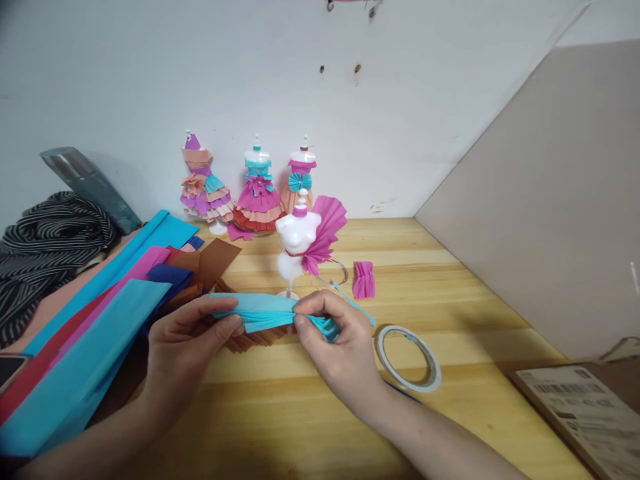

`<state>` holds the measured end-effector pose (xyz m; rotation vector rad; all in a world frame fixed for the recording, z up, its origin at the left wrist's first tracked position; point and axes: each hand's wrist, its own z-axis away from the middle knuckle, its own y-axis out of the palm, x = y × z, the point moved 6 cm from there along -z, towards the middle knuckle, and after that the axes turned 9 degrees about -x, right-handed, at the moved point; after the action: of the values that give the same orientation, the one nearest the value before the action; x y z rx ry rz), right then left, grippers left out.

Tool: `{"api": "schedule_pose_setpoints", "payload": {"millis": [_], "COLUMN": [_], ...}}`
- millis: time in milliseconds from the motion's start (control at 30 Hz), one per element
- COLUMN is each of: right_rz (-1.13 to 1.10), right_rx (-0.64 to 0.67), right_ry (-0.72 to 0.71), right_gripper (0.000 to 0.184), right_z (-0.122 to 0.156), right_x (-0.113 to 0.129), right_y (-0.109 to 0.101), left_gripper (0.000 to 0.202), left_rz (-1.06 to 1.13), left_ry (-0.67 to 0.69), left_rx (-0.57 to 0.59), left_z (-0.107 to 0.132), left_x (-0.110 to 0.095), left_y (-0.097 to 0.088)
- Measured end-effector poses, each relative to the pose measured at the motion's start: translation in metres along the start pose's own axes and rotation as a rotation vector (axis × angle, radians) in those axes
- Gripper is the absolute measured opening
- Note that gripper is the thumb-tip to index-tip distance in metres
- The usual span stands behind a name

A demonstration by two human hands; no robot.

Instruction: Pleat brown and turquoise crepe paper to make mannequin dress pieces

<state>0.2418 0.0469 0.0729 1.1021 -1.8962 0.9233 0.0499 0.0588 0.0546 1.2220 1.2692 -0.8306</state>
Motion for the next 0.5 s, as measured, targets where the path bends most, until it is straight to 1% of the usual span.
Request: {"api": "schedule_pose_setpoints", "payload": {"millis": [100, 200, 300, 400, 500], "right_rz": [0.029, 0.03, 0.03, 0.039, 0.079], "right_rx": [-0.022, -0.021, -0.003, -0.007, -0.024], "right_ry": [-0.029, -0.099, -0.184, -0.249, -0.301], "right_gripper": [0.003, 0.011, 0.014, 0.017, 0.018], "right_z": [0.0028, 0.0042, 0.0043, 0.0039, 0.0037], "right_x": [-0.0017, -0.0009, 0.0021, 0.0051, 0.0077], "right_y": [-0.0009, -0.0004, 0.0008, 0.001, 0.0012], "left_gripper": [0.014, 0.015, 0.015, 0.013, 0.013], "left_rz": [-0.039, -0.129, -0.213, -0.248, -0.272], "left_ry": [0.02, 0.079, 0.14, 0.156, 0.154], "left_rx": [-0.003, -0.027, -0.027, -0.012, -0.025], "left_z": [-0.0009, -0.0025, -0.0036, -0.0048, -0.0067], "left_x": [0.0008, -0.0018, -0.0043, -0.004, -0.0035], "left_y": [-0.0012, -0.0036, -0.0054, -0.0066, -0.0071]}}
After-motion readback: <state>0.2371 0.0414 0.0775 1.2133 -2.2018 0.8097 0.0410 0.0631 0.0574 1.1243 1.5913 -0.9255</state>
